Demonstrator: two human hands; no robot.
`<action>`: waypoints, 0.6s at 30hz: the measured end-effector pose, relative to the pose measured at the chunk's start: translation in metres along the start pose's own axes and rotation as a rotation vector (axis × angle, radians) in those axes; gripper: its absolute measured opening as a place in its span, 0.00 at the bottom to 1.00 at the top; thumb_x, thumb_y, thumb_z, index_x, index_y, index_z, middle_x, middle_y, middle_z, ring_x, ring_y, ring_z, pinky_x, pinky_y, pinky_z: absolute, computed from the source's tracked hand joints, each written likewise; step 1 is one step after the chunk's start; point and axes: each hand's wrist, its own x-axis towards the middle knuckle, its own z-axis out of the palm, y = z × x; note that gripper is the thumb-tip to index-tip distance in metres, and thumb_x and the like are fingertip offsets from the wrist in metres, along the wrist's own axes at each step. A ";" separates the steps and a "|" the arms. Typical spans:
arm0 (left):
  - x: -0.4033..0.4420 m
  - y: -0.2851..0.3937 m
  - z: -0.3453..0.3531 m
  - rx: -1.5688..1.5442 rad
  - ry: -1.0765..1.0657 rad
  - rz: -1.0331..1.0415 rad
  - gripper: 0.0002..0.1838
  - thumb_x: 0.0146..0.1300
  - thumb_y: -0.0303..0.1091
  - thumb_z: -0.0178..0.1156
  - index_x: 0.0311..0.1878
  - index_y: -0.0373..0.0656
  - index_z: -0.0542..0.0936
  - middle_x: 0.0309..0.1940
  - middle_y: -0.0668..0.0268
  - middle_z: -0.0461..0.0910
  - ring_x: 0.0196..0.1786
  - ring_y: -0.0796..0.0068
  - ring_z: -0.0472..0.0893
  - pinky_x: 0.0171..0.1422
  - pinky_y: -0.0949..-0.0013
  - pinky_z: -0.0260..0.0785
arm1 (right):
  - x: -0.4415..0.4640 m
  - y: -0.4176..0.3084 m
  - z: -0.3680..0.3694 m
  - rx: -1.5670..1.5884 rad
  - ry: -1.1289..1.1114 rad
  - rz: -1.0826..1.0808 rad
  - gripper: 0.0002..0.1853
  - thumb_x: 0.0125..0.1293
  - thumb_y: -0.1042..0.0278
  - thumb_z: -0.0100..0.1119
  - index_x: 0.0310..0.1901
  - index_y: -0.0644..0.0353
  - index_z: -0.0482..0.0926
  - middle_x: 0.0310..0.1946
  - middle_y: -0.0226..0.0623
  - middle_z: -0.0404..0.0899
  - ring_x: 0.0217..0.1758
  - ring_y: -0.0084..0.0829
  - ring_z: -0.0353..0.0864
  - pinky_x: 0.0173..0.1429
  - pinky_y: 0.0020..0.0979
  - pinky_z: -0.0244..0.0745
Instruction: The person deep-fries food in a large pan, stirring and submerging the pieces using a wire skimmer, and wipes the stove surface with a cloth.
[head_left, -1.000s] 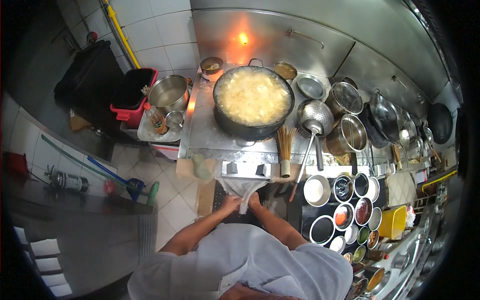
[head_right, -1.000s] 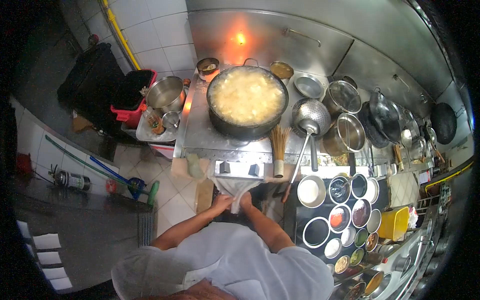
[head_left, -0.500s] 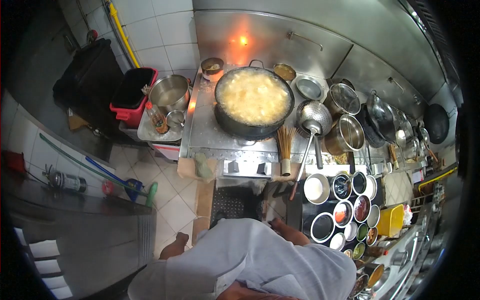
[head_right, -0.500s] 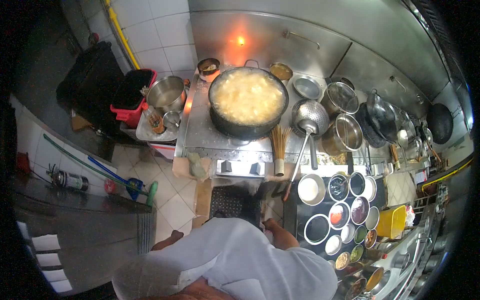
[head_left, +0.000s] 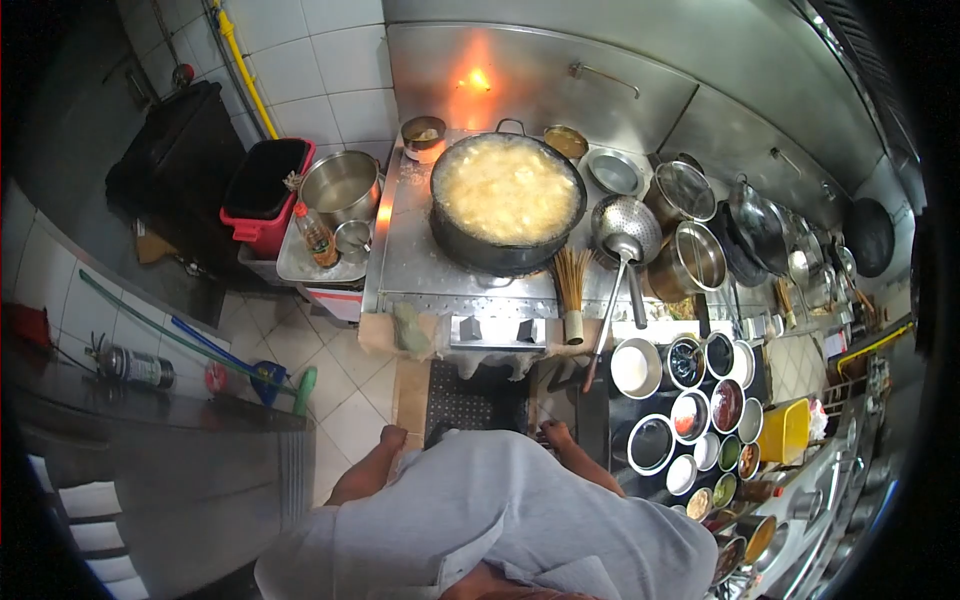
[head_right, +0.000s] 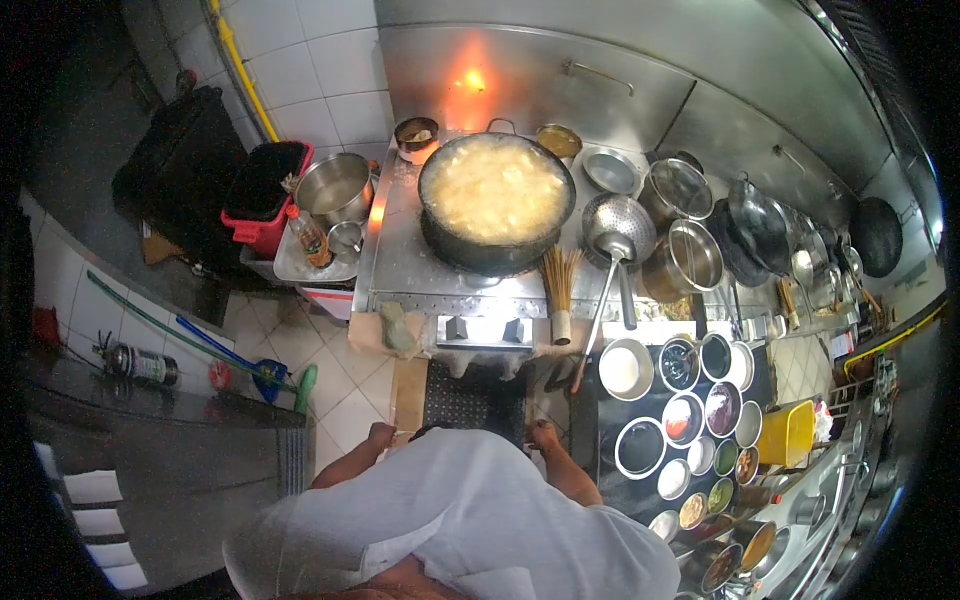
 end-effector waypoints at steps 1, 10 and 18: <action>0.002 0.008 -0.001 -0.141 0.012 -0.042 0.11 0.54 0.33 0.55 0.26 0.36 0.81 0.19 0.58 0.80 0.21 0.64 0.80 0.28 0.61 0.72 | -0.003 -0.007 0.005 -0.030 -0.019 -0.052 0.13 0.67 0.63 0.55 0.47 0.61 0.77 0.37 0.42 0.82 0.37 0.35 0.84 0.37 0.38 0.80; 0.022 0.004 0.007 0.020 -0.066 -0.041 0.11 0.49 0.35 0.58 0.27 0.35 0.82 0.22 0.55 0.82 0.25 0.61 0.82 0.31 0.58 0.73 | -0.003 0.006 -0.005 -0.284 -0.033 -0.077 0.13 0.67 0.65 0.55 0.47 0.65 0.78 0.38 0.43 0.83 0.35 0.39 0.85 0.34 0.39 0.81; 0.006 -0.057 0.010 0.744 -0.145 0.316 0.17 0.55 0.45 0.56 0.33 0.41 0.85 0.32 0.53 0.84 0.37 0.58 0.84 0.42 0.55 0.75 | 0.042 0.063 -0.026 -0.799 -0.274 -0.592 0.14 0.67 0.66 0.54 0.48 0.67 0.77 0.33 0.47 0.83 0.32 0.38 0.86 0.27 0.36 0.80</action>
